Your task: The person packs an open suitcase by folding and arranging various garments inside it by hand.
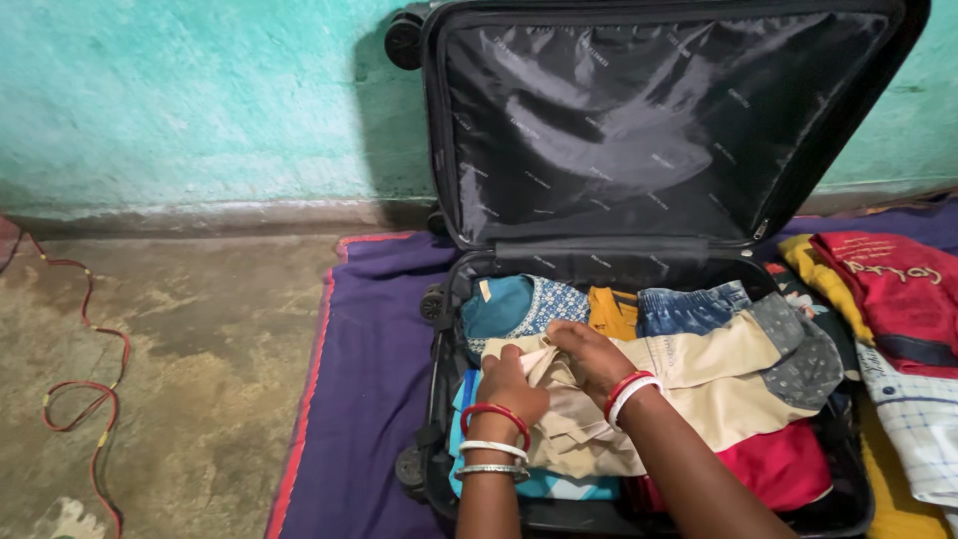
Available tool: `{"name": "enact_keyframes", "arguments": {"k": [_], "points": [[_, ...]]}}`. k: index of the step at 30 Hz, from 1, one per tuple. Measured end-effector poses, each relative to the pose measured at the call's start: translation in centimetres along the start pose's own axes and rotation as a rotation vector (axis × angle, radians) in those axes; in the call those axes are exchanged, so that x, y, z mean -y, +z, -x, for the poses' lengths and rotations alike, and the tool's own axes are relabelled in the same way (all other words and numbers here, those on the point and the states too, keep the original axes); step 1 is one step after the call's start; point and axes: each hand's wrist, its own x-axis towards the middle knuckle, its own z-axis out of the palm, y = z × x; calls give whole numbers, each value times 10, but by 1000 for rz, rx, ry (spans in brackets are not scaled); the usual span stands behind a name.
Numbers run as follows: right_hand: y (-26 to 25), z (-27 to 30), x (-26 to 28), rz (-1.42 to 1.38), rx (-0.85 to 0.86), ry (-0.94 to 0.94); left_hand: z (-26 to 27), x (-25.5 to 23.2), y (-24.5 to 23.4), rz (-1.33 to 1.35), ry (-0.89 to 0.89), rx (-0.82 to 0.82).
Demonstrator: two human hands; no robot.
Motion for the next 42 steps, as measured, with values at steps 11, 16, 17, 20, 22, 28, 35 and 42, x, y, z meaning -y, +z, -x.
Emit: {"name": "enact_keyframes", "arguments": {"k": [11, 16, 17, 20, 22, 28, 35, 42], "points": [[-23, 16, 13, 178, -212, 185, -29, 32, 36, 214, 162, 331], [-46, -4, -15, 369, -348, -19, -60, 73, 28, 246, 216, 89], [-49, -4, -21, 367, -350, -19, -61, 78, 22, 153, 122, -46], [-46, 1, -32, 575, -500, -341, -58, 82, 18, 41, -34, -193], [-35, 8, -36, 892, -568, -609, -57, 84, 23, 20, -98, -206], [-13, 19, -25, 1152, -489, -109, -46, 77, 34, 91, -192, -98], [-12, 21, -3, 697, -338, -300, -72, 99, 45, 113, -175, -133], [-29, 14, -28, 947, -473, -655, -74, 108, 55, 93, -201, -111]]}}
